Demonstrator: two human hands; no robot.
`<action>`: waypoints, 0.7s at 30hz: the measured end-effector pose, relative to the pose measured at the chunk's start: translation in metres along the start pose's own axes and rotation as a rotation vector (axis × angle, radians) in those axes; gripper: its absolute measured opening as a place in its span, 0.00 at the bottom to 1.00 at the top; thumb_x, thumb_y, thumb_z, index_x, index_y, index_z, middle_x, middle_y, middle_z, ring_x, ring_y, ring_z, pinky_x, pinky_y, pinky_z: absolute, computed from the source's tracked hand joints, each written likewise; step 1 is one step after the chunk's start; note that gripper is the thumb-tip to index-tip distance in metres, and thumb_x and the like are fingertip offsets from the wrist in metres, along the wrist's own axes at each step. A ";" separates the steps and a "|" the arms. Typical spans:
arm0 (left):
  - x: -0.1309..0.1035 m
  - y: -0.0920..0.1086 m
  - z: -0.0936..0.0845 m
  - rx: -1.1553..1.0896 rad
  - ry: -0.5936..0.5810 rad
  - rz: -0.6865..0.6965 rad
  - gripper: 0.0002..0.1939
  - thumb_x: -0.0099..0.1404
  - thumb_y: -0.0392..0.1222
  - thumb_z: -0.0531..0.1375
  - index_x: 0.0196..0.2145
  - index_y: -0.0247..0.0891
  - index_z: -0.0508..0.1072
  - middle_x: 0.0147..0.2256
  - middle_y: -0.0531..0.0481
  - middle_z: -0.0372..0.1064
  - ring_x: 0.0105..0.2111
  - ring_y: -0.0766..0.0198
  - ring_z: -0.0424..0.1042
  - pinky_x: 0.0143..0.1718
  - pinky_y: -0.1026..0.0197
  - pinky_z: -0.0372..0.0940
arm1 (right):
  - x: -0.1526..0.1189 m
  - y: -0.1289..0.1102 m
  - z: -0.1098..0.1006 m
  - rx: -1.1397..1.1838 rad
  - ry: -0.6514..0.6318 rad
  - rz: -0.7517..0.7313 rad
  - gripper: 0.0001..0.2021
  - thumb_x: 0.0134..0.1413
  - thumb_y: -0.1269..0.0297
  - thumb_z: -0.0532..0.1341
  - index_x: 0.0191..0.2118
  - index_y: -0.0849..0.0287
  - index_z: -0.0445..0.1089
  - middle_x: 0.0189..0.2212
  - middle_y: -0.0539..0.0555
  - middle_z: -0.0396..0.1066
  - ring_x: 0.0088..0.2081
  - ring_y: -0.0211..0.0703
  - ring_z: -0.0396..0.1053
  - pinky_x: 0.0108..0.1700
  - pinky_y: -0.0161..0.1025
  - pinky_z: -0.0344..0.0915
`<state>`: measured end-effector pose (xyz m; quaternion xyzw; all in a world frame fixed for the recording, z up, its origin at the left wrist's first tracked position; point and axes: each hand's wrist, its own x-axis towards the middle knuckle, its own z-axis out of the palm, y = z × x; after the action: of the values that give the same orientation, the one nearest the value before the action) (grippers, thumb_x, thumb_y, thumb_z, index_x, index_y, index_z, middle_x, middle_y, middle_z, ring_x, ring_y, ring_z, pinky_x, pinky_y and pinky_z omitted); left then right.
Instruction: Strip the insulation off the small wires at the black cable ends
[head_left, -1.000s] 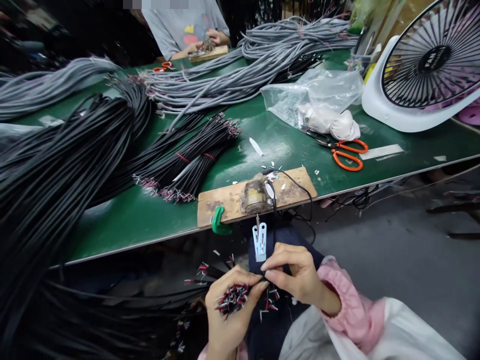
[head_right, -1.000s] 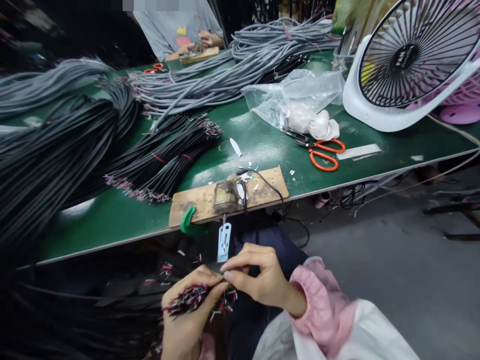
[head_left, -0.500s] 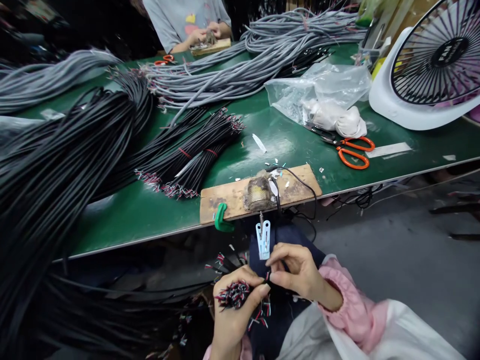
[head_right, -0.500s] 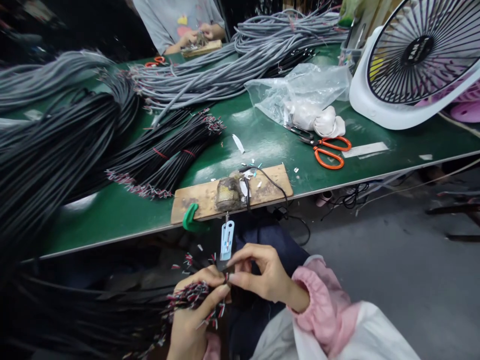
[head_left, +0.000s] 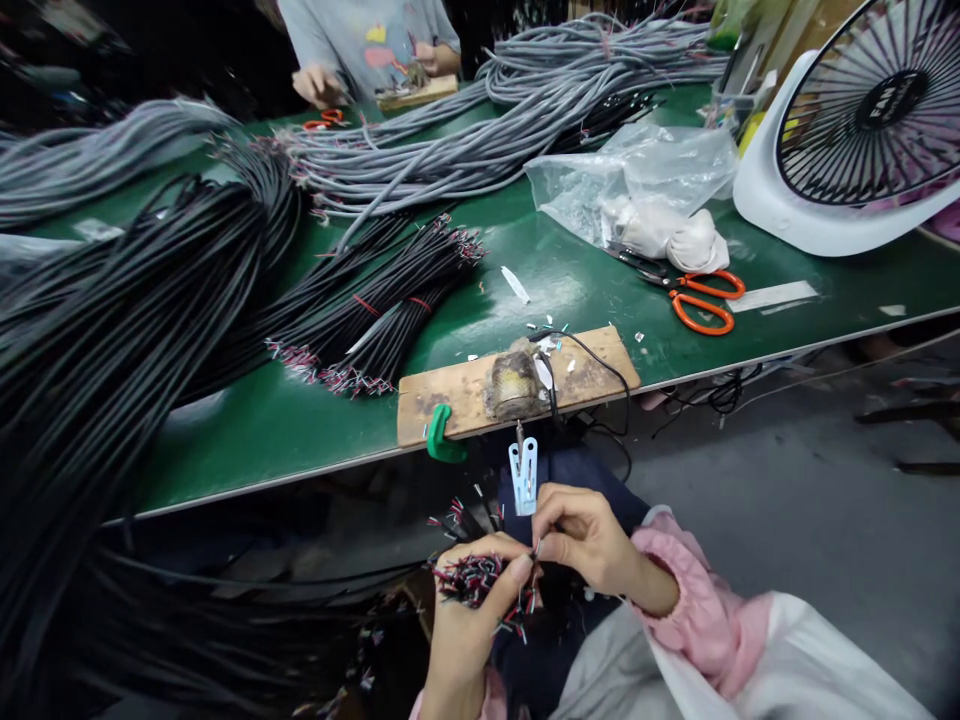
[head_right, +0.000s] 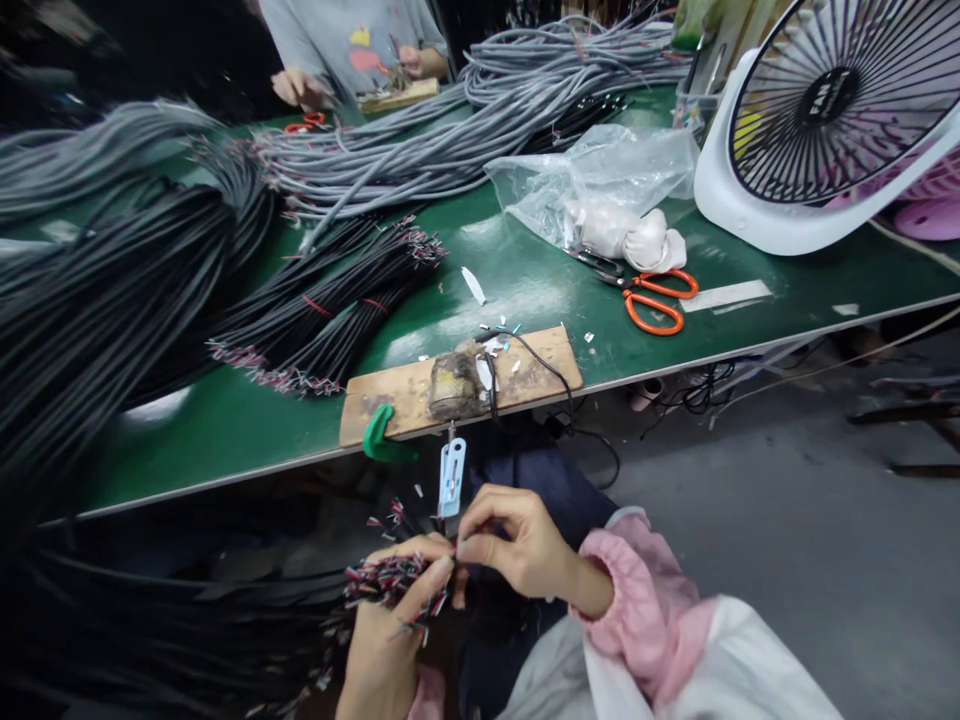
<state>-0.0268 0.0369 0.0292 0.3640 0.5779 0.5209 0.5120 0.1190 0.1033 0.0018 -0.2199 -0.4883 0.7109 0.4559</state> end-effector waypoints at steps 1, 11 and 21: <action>0.001 0.001 -0.001 0.031 -0.025 0.033 0.09 0.61 0.42 0.69 0.24 0.37 0.81 0.20 0.51 0.73 0.19 0.64 0.71 0.23 0.64 0.64 | 0.000 0.001 -0.001 0.085 -0.047 0.078 0.17 0.58 0.53 0.71 0.30 0.62 0.74 0.28 0.50 0.66 0.28 0.37 0.63 0.33 0.35 0.61; 0.007 0.026 -0.001 0.054 -0.001 0.246 0.06 0.61 0.39 0.69 0.26 0.41 0.81 0.23 0.53 0.73 0.22 0.62 0.72 0.26 0.62 0.65 | 0.035 0.001 0.000 0.137 0.074 0.210 0.28 0.55 0.37 0.65 0.31 0.63 0.75 0.25 0.50 0.66 0.28 0.36 0.60 0.32 0.35 0.58; 0.028 0.026 -0.014 0.226 -0.032 0.424 0.06 0.60 0.32 0.69 0.28 0.42 0.81 0.25 0.53 0.75 0.24 0.63 0.74 0.27 0.63 0.69 | 0.057 -0.002 0.009 0.165 0.082 0.226 0.31 0.53 0.33 0.63 0.27 0.64 0.75 0.21 0.49 0.66 0.23 0.34 0.60 0.27 0.33 0.58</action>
<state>-0.0492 0.0656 0.0476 0.5404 0.5350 0.5430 0.3562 0.0851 0.1483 0.0148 -0.2641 -0.3810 0.7860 0.4091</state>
